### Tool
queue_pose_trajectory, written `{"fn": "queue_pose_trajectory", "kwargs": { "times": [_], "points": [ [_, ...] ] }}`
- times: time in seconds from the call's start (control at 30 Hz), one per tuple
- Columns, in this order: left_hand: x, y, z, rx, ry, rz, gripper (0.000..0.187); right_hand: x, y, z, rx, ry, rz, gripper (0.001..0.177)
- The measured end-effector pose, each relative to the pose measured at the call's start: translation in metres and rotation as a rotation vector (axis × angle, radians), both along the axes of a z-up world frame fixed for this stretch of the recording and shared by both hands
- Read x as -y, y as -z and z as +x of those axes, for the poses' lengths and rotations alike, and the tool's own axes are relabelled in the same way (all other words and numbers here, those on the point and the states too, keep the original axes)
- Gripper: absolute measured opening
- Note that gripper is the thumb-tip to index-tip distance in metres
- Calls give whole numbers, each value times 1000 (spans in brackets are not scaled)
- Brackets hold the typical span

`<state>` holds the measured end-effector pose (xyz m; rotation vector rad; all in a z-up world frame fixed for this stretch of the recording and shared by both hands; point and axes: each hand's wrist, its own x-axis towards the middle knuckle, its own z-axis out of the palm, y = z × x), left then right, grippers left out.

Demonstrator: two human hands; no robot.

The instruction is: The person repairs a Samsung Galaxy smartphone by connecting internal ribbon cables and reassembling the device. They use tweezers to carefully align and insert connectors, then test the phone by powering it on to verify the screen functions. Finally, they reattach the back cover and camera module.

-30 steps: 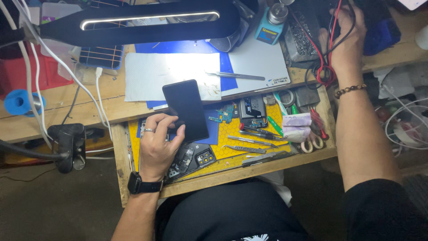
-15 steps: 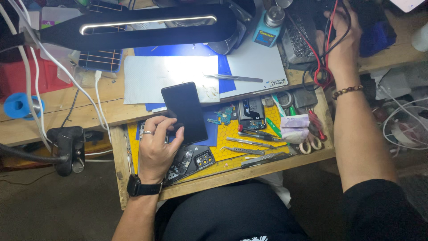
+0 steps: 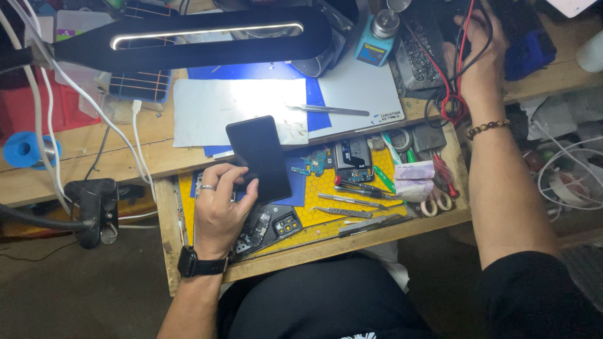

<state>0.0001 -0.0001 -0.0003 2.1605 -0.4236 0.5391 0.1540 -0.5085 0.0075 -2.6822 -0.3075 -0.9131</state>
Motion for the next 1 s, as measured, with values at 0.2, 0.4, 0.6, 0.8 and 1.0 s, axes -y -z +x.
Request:
{"fn": "queue_pose_trajectory", "kwargs": {
  "times": [0.2,0.4,0.6,0.8,1.0],
  "points": [
    [0,0,0,2,2,8,28,-10,-10,0,-12,-91,175,50],
    [0,-1,0,2,2,7,28,-2,-1,1,16,-15,-7,50],
    [-1,-1,0,1,8,16,28,2,-2,1,5,-52,30,47],
    [0,-1,0,8,0,14,28,-3,-3,-1,100,-75,0,52],
    [-1,-1,0,29,3,24,27,-4,-6,-4,44,-42,-21,47]
  ]
}}
